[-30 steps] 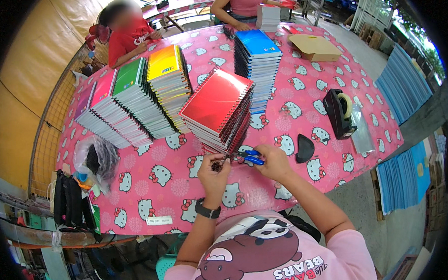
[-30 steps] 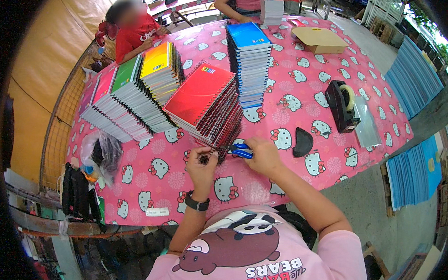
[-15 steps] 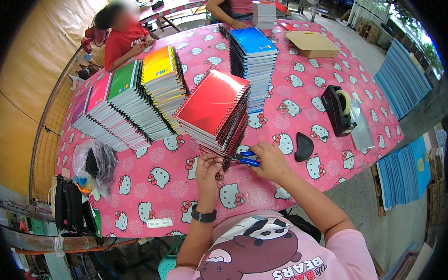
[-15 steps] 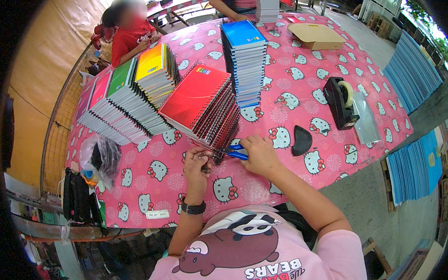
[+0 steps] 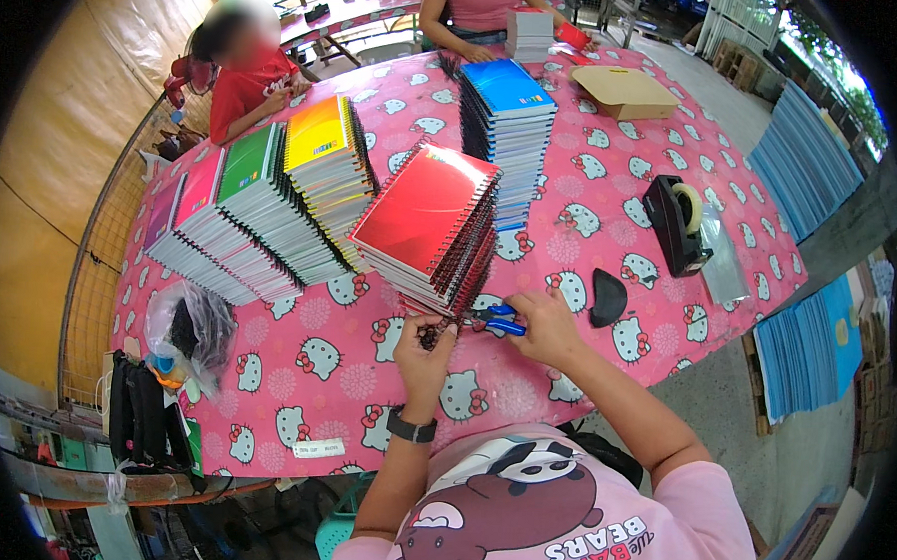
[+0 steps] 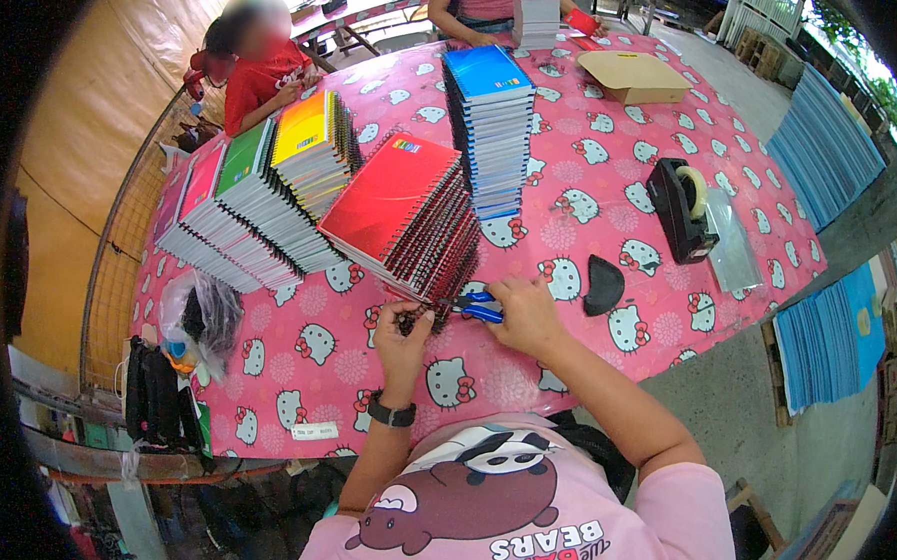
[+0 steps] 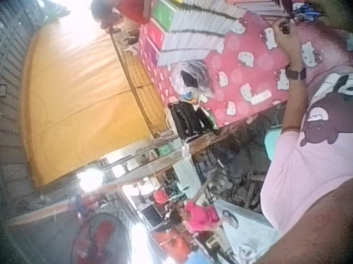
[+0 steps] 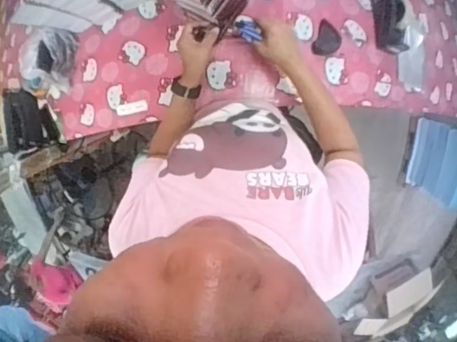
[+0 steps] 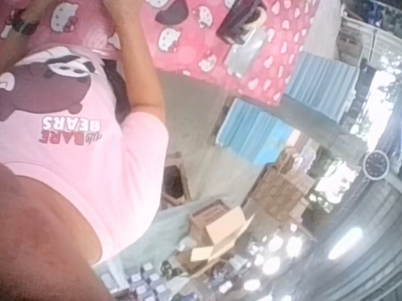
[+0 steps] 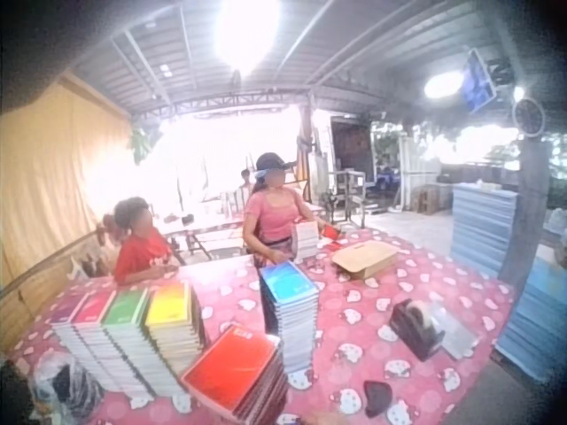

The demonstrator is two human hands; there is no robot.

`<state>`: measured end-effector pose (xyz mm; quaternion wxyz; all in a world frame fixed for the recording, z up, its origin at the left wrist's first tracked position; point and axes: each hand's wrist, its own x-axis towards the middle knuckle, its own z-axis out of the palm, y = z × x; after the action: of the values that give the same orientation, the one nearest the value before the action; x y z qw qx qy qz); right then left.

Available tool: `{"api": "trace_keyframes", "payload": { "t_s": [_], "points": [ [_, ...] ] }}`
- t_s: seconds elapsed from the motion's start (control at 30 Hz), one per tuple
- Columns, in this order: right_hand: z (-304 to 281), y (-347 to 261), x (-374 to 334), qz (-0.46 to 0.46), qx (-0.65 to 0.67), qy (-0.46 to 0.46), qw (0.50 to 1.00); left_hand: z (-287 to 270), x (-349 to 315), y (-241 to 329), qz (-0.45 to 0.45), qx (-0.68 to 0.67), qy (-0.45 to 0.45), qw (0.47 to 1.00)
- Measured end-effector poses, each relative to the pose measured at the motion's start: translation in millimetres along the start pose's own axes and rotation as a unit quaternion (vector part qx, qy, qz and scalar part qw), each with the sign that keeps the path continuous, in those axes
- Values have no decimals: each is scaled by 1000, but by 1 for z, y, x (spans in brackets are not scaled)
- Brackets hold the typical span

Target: The person uses wire cutters to trim the ends of spiral bindings on stacks of notebooks. They handle blue and red spiral-bound notebooks, cutting protruding wire ends and placing the trimmed notebooks into separate stacks on a pink Hello Kitty tablecloth.

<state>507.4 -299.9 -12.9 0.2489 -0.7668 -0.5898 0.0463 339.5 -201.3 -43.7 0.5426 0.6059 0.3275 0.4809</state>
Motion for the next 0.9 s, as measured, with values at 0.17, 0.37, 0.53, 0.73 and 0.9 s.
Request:
{"api": "trace_keyframes", "payload": {
  "t_s": [0.17, 0.37, 0.53, 0.73, 0.9],
  "points": [
    [5, -3, -2, -48, -40, 26, 998, -1, -4, 0, -27, 5, -16, 999],
    [13, -1, 2, 11, 22, -39, 999, -2, -3, 6, 1, 88, -3, 996],
    [21, 7, -4, -5, 43, 34, 998, -10, 2, -11, -61, -14, -2, 998],
    [54, 76, -25, 24, 47, 66, 996, -45, 8, -47, -257, -474, -60, 840],
    [60, 83, -38, -10, -5, 103, 995, -76, -2, -48, -302, -566, 142, 754]
  ]
}}
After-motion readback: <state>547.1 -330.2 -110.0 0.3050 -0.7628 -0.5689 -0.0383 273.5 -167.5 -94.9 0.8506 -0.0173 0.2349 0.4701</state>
